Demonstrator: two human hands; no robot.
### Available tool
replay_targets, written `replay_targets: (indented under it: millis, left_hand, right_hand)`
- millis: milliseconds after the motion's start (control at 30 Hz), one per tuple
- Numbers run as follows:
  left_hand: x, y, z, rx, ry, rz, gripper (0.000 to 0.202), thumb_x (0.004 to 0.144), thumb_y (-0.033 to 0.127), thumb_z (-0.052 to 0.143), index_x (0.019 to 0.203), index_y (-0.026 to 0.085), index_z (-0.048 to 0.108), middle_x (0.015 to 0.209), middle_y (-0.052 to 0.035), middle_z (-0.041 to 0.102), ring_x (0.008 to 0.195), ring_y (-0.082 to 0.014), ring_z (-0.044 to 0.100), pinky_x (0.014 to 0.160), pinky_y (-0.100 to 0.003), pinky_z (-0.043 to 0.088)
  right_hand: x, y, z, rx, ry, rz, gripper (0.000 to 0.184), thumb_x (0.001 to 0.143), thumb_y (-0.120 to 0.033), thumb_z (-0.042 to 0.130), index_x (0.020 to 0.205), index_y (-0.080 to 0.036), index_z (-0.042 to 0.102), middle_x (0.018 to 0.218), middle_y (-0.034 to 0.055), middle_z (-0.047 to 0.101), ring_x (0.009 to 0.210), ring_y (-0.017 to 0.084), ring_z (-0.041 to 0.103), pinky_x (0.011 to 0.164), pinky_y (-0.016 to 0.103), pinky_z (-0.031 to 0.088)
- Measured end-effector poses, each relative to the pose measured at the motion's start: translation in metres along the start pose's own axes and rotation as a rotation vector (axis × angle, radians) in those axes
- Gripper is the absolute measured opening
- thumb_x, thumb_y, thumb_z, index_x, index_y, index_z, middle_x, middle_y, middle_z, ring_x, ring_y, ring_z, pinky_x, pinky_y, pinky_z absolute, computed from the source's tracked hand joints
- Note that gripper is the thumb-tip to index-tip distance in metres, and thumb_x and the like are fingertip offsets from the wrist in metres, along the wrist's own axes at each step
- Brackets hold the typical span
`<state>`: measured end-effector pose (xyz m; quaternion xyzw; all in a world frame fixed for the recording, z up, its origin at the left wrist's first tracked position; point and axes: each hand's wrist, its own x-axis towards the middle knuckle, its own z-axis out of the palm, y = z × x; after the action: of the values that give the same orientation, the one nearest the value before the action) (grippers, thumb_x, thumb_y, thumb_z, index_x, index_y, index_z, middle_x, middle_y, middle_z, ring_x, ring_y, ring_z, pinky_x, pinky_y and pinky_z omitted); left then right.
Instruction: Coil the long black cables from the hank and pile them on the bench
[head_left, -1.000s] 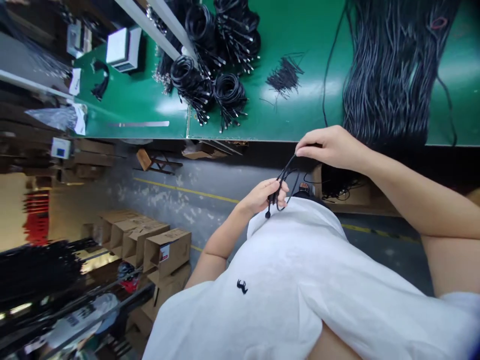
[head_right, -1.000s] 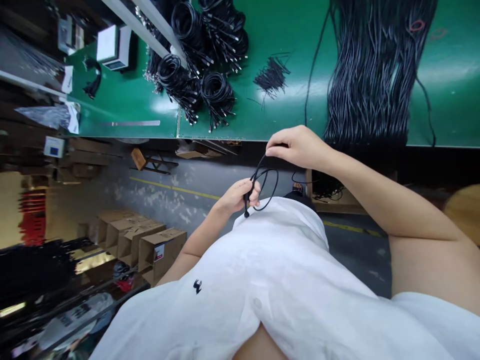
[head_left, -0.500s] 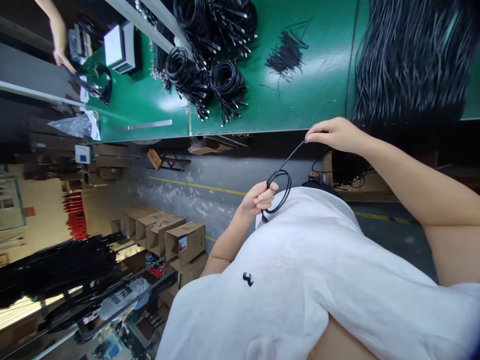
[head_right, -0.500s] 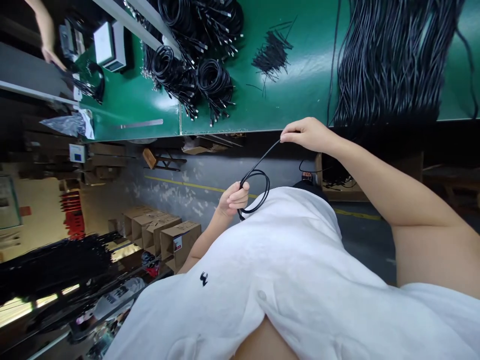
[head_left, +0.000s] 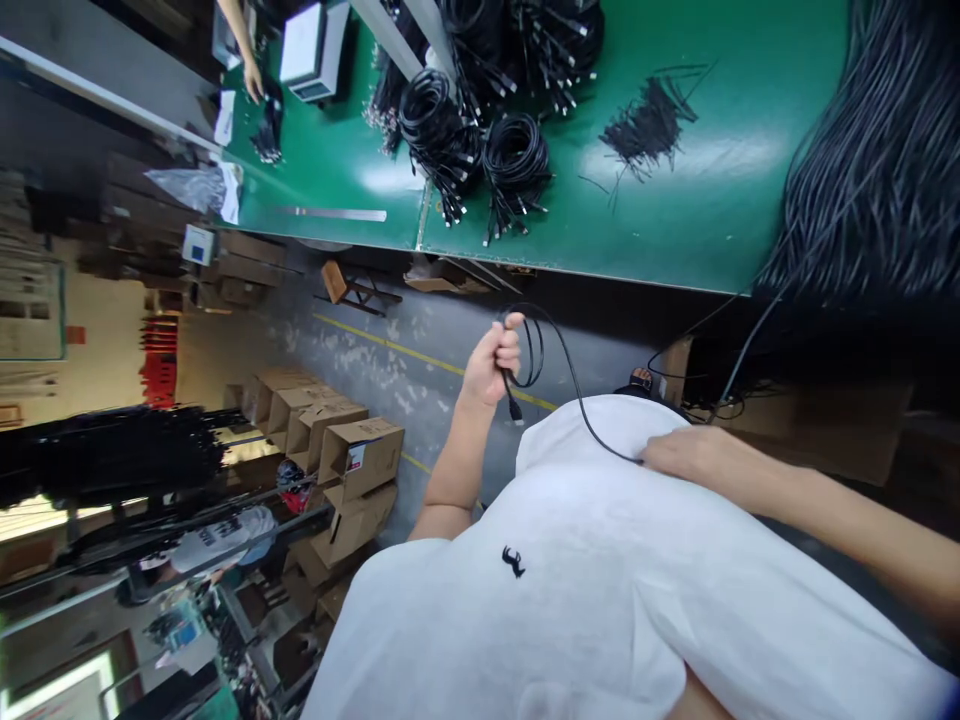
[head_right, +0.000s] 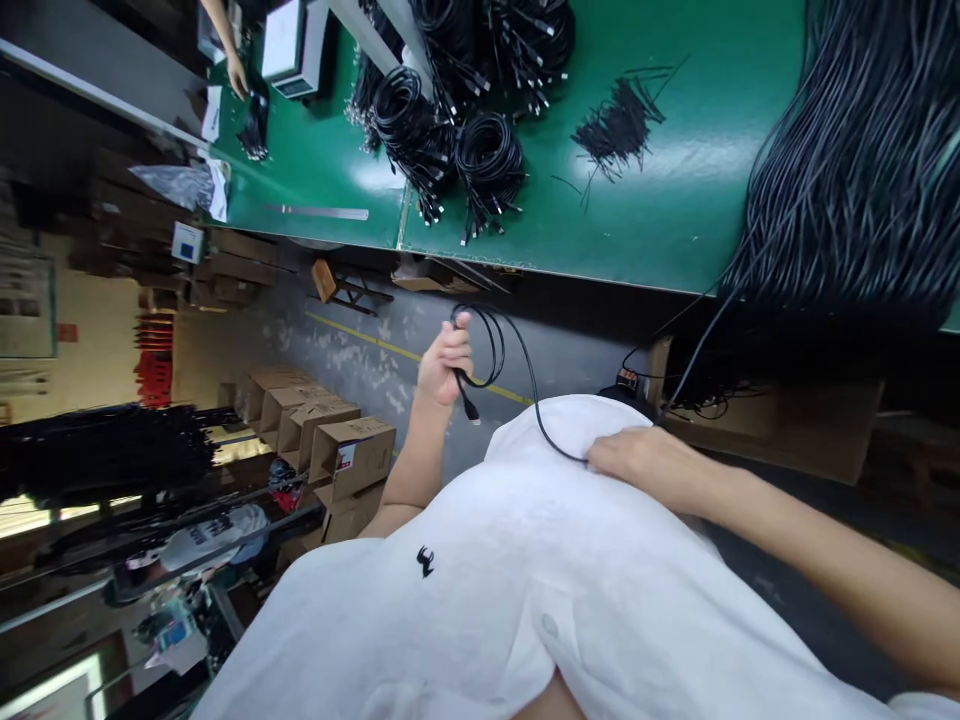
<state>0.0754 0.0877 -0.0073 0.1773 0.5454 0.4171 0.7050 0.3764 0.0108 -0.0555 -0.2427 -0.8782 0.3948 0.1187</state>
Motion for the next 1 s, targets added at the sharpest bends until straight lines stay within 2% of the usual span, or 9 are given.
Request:
replay_targets:
  millis: [133, 233, 333, 467, 600, 733, 800, 900, 1000]
  left_hand:
    - [0.006, -0.031, 0.020, 0.203, -0.327, -0.158, 0.032, 0.084, 0.041, 0.071, 0.097, 0.012, 0.066, 0.084, -0.0074, 0.071, 0.076, -0.0139, 0.069, 0.072, -0.024, 0.054]
    - [0.001, -0.043, 0.028, 0.329, -0.593, -0.267, 0.044, 0.077, 0.050, 0.076, 0.093, 0.010, 0.066, 0.074, -0.0081, 0.070, 0.066, -0.0151, 0.068, 0.066, -0.026, 0.053]
    - [-0.005, -0.043, 0.026, 0.293, -0.654, -0.303, 0.047, 0.076, 0.054, 0.074, 0.092, 0.010, 0.067, 0.053, -0.0002, 0.058, 0.044, -0.0098, 0.053, 0.049, -0.022, 0.044]
    - [-0.007, -0.045, 0.021, 0.235, -0.666, -0.388, 0.045, 0.075, 0.053, 0.075, 0.089, 0.011, 0.067, 0.049, 0.0018, 0.053, 0.037, -0.0081, 0.045, 0.040, -0.021, 0.037]
    - [-0.012, -0.042, 0.015, 0.166, -0.560, -0.477, 0.038, 0.088, 0.049, 0.063, 0.074, 0.013, 0.064, 0.034, 0.0102, 0.027, 0.026, -0.0032, 0.018, 0.031, -0.017, 0.020]
    - [-0.020, -0.015, -0.004, -0.056, -0.194, -0.171, 0.045, 0.100, 0.045, 0.042, 0.069, 0.018, 0.060, 0.035, 0.0120, 0.010, 0.025, -0.0032, 0.003, 0.028, -0.015, 0.012]
    - [-0.023, 0.000, -0.011, -0.161, -0.035, 0.004, 0.045, 0.103, 0.040, 0.033, 0.075, 0.019, 0.061, 0.037, 0.0109, 0.015, 0.026, -0.0032, 0.005, 0.029, -0.014, 0.013]
    - [-0.022, 0.011, -0.013, -0.183, 0.038, 0.095, 0.039, 0.104, 0.033, 0.032, 0.084, 0.018, 0.062, 0.044, 0.0090, 0.035, 0.029, -0.0014, 0.021, 0.031, -0.013, 0.019]
    - [-0.012, -0.002, -0.003, 0.020, -0.059, -0.001, 0.026, 0.097, 0.038, 0.052, 0.087, 0.016, 0.061, 0.062, 0.0023, 0.060, 0.045, -0.0024, 0.052, 0.042, -0.011, 0.035]
  right_hand:
    - [0.049, -0.005, -0.033, -0.179, 0.023, -0.055, 0.040, 0.101, -0.035, 0.035, 0.082, -0.018, 0.066, 0.076, 0.0069, 0.064, 0.066, 0.017, 0.057, 0.062, 0.030, 0.037]
    - [0.062, 0.021, -0.066, -0.094, 0.080, -0.024, 0.040, 0.100, -0.042, 0.037, 0.086, -0.019, 0.067, 0.081, 0.0054, 0.066, 0.071, 0.015, 0.057, 0.063, 0.026, 0.037]
    - [0.059, 0.032, -0.080, 0.039, 0.109, 0.086, 0.041, 0.097, -0.048, 0.041, 0.081, -0.020, 0.066, 0.078, 0.0028, 0.065, 0.070, 0.014, 0.058, 0.062, 0.024, 0.037]
    - [0.066, 0.030, -0.075, 0.145, 0.092, 0.142, 0.040, 0.095, -0.049, 0.043, 0.078, -0.021, 0.066, 0.078, 0.0006, 0.066, 0.069, 0.013, 0.058, 0.064, 0.024, 0.038]
    - [0.058, 0.067, -0.075, 0.164, 0.098, 0.150, 0.043, 0.097, -0.050, 0.039, 0.092, -0.020, 0.070, 0.093, 0.0041, 0.070, 0.083, 0.014, 0.060, 0.078, 0.024, 0.042]
    - [-0.008, 0.144, -0.069, -0.155, 0.354, 0.370, 0.057, 0.094, -0.057, 0.030, 0.087, -0.018, 0.072, 0.098, 0.0142, 0.073, 0.089, 0.021, 0.061, 0.088, 0.036, 0.040]
    - [-0.035, 0.155, -0.057, -0.265, 0.318, 0.439, 0.051, 0.096, -0.051, 0.033, 0.086, -0.020, 0.072, 0.092, 0.0142, 0.074, 0.079, 0.022, 0.060, 0.078, 0.037, 0.040]
    - [-0.037, 0.112, -0.031, -0.297, 0.070, 0.263, 0.040, 0.098, -0.034, 0.036, 0.083, -0.024, 0.071, 0.085, 0.0081, 0.074, 0.066, 0.020, 0.059, 0.068, 0.036, 0.037]
    - [0.004, 0.036, -0.018, -0.225, -0.006, -0.002, 0.038, 0.101, -0.036, 0.037, 0.081, -0.023, 0.067, 0.070, 0.0040, 0.067, 0.062, 0.017, 0.057, 0.066, 0.033, 0.036]
